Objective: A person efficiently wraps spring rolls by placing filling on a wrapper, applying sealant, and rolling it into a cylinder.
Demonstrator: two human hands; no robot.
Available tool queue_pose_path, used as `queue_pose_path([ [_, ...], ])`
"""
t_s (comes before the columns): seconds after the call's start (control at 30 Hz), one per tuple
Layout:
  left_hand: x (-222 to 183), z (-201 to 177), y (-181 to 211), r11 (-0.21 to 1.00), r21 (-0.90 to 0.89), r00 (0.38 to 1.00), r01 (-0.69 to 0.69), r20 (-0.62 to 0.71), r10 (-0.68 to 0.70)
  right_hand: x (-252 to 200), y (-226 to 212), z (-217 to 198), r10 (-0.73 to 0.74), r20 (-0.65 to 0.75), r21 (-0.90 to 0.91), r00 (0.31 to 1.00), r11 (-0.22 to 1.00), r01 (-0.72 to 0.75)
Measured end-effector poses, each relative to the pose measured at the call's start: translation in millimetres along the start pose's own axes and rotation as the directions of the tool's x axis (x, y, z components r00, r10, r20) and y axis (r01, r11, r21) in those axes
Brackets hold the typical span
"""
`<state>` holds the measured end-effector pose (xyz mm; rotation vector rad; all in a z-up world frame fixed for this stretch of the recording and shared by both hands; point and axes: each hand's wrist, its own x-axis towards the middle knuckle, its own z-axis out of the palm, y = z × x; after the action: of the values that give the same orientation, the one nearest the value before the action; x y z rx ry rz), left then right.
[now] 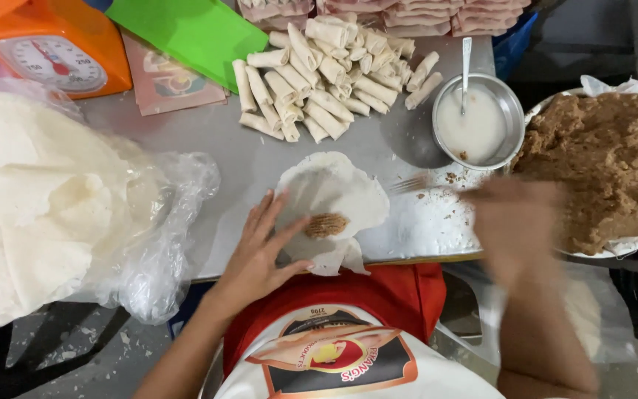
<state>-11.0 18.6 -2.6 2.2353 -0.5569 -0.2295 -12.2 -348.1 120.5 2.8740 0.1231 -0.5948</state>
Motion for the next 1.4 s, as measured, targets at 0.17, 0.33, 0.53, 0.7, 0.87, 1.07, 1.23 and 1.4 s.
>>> queue_pose_path([
  [0.17,-3.6,1.7,-29.7,0.822,0.168,0.839,-0.544,0.092,0.537,-14.5,126.8,50.0,0.588,-0.017,-0.702,0.809,0.569,-0.428],
  [0.33,40.7,21.5,-30.5,0.816,0.226,0.810,-0.531,-0.145,0.568,-1.2,74.1,44.3,0.414,-0.106,-0.047,0.904,0.906,-0.421],
  [0.53,93.7,16.3,-28.8,0.988,-0.007,0.945,-0.157,-0.291,0.148,35.9,-63.4,63.2,-0.033,-0.601,0.426,0.798,0.832,0.356],
  [0.7,69.8,23.7,-18.4,0.980,0.026,0.973,-0.198,0.127,0.193,69.1,-145.1,69.6,-0.304,-0.706,0.261,0.640,0.727,0.635],
  [0.87,37.9,44.1,-34.4,0.930,-0.058,0.926,-0.363,-0.130,0.353,62.8,-142.5,114.1,-0.226,-0.728,0.402,0.648,0.624,0.670],
  [1.07,49.4,55.2,-30.7,0.849,0.450,0.857,-0.278,-0.283,0.431,52.2,-126.1,129.8,-0.156,-0.793,0.170,0.588,0.871,0.460],
  [1.23,35.1,43.9,-52.6,0.937,0.302,0.898,-0.176,-0.341,0.279,51.0,-126.5,128.8,-0.225,-0.640,0.220,0.735,0.862,0.456],
  [1.4,28.0,20.5,9.8,0.617,0.774,0.936,-0.145,-0.095,0.339,49.8,-143.5,97.0,-0.332,-0.534,-0.156,0.778,0.943,0.296],
])
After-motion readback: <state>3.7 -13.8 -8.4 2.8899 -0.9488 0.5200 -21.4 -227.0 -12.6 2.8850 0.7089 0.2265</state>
